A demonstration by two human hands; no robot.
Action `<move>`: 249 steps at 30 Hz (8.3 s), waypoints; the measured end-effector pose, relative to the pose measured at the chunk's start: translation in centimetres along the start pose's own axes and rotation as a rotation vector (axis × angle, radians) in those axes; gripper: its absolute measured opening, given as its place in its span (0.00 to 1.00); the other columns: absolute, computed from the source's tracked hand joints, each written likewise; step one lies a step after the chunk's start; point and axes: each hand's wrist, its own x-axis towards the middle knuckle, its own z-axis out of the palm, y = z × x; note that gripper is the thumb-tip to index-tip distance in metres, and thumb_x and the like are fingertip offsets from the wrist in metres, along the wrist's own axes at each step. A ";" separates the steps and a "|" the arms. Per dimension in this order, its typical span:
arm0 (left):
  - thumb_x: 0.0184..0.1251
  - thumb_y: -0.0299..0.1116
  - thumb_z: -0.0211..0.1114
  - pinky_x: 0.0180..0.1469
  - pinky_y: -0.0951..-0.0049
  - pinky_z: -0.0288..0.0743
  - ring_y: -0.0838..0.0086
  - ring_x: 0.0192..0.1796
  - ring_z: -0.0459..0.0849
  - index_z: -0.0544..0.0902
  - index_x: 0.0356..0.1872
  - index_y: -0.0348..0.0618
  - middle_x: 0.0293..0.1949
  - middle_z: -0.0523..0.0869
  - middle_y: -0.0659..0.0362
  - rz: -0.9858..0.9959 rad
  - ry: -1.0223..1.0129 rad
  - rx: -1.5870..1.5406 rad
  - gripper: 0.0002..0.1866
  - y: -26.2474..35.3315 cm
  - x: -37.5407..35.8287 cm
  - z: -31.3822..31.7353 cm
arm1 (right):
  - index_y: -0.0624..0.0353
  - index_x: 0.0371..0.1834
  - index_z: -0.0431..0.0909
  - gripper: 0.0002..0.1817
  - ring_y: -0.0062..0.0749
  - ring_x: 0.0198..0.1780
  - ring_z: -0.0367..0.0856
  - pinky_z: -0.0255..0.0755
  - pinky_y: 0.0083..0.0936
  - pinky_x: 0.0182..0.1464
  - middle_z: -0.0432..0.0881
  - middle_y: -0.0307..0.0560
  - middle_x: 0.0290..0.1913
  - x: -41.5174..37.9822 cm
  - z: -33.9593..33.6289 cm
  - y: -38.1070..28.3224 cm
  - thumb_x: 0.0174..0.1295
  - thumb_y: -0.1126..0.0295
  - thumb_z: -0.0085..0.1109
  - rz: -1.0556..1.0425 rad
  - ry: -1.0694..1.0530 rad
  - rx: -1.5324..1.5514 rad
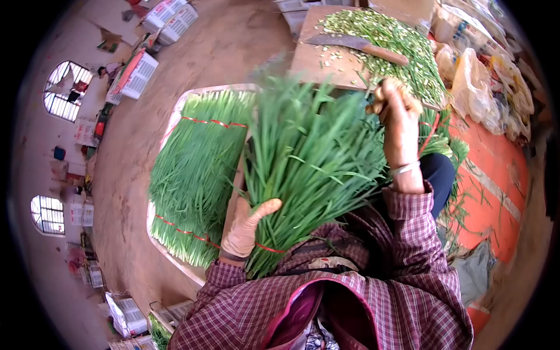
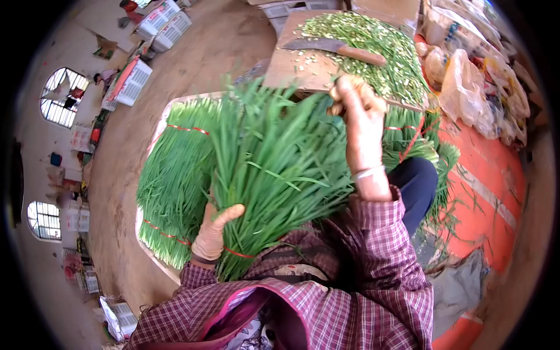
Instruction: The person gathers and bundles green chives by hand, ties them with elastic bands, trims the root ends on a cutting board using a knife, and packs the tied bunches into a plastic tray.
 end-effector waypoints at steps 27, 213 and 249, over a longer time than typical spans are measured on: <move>0.64 0.40 0.74 0.64 0.64 0.77 0.68 0.57 0.85 0.80 0.65 0.37 0.58 0.87 0.56 -0.104 0.003 -0.281 0.30 -1.6 0.5 -3.2 | 0.58 0.23 0.86 0.21 0.43 0.25 0.79 0.73 0.36 0.34 0.81 0.46 0.23 -1.0 0.2 1.6 0.65 0.51 0.68 0.049 -0.775 -0.897; 0.73 0.54 0.66 0.67 0.56 0.75 0.62 0.67 0.80 0.58 0.80 0.39 0.67 0.79 0.46 0.285 -0.555 -0.348 0.44 6.2 8.1 -1.7 | 0.65 0.66 0.64 0.39 0.29 0.58 0.78 0.73 0.28 0.63 0.79 0.49 0.57 -8.9 0.7 1.9 0.63 0.52 0.73 0.607 -0.335 0.246; 0.74 0.60 0.57 0.80 0.50 0.61 0.48 0.78 0.64 0.53 0.81 0.39 0.76 0.67 0.44 0.063 -0.733 -1.271 0.46 -3.9 13.2 -0.3 | 0.70 0.38 0.87 0.10 0.35 0.50 0.82 0.75 0.31 0.53 0.86 0.54 0.49 -8.0 5.4 -0.6 0.70 0.71 0.63 0.052 -0.767 -0.449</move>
